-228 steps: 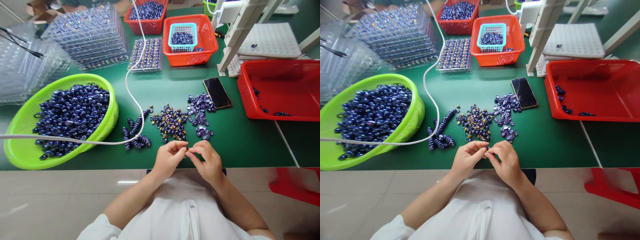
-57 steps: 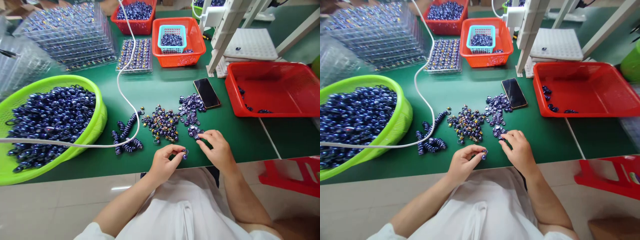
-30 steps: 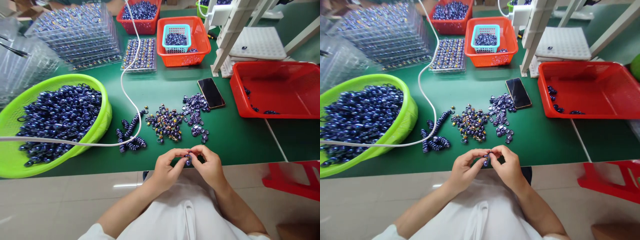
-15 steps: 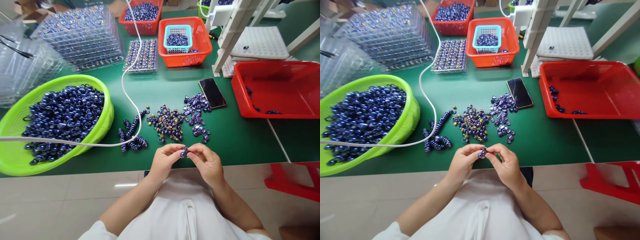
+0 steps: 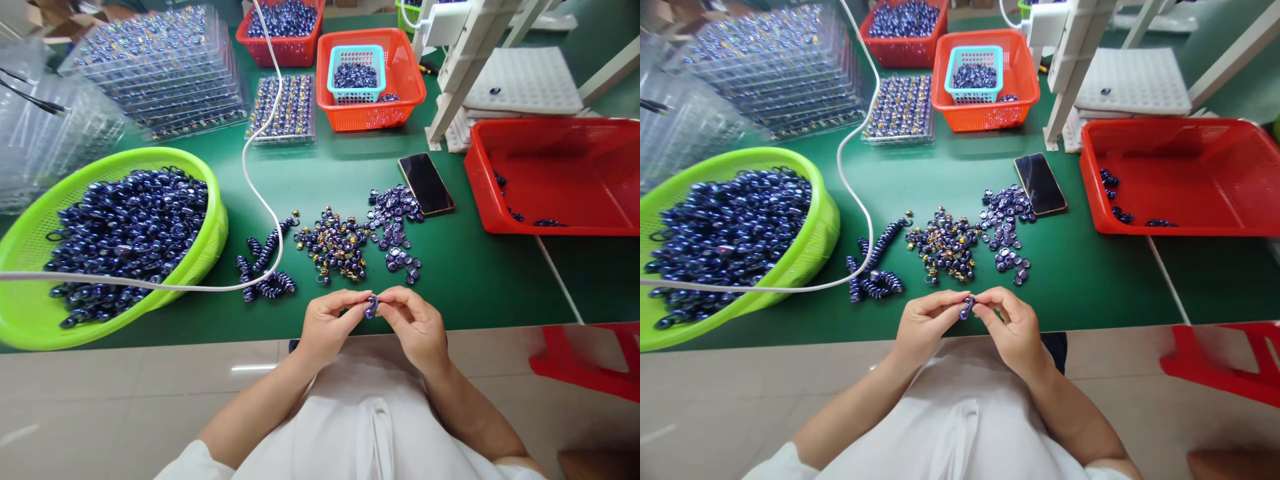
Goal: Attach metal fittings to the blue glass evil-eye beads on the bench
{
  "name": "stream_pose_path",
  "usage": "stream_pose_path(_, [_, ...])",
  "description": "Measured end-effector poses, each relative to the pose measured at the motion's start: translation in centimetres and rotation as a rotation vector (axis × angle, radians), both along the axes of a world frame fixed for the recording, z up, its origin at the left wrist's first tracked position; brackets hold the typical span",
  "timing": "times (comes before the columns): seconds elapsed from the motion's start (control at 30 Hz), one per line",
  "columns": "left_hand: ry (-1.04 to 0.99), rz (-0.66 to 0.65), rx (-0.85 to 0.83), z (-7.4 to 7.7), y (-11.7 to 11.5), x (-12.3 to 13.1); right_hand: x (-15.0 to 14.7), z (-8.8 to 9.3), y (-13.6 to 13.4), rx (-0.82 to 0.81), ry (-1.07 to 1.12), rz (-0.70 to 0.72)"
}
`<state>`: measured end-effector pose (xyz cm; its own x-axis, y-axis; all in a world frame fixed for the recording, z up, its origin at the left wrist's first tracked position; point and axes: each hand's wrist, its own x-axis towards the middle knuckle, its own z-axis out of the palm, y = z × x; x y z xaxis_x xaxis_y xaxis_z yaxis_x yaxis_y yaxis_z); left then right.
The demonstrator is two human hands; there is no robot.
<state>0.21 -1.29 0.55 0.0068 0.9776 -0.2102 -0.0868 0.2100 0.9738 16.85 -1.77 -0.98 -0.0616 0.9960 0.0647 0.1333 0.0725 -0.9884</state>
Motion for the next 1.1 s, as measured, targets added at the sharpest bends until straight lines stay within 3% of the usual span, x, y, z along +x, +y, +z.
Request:
stream_pose_path(0.2, [0.105,-0.049,0.196,-0.27,-0.31,-0.08,-0.14,0.07,-0.06,0.005,-0.002,-0.053])
stream_pose_path(0.4, [0.152,-0.064,0.408,-0.38,-0.51,0.0,-0.27,-0.31,-0.4,0.07,-0.144,-0.081])
stream_pose_path(0.53, [0.164,-0.055,0.416,-0.33,-0.5,-0.04,-0.17,-0.69,-0.36,0.109,-0.139,-0.015])
stream_pose_path(0.7, [0.219,-0.088,0.442,-0.12,-0.69,-0.22,-0.15,-0.34,-0.23,0.047,-0.04,0.118])
stream_pose_path(0.9, [0.289,-0.107,0.596,0.08,-0.45,-0.4,-0.67,0.07,0.15,-0.073,0.219,0.152])
stream_pose_path(1.1, [0.311,-0.128,0.552,-0.56,-0.25,-0.57,-0.54,-0.12,0.44,-0.116,0.198,0.123])
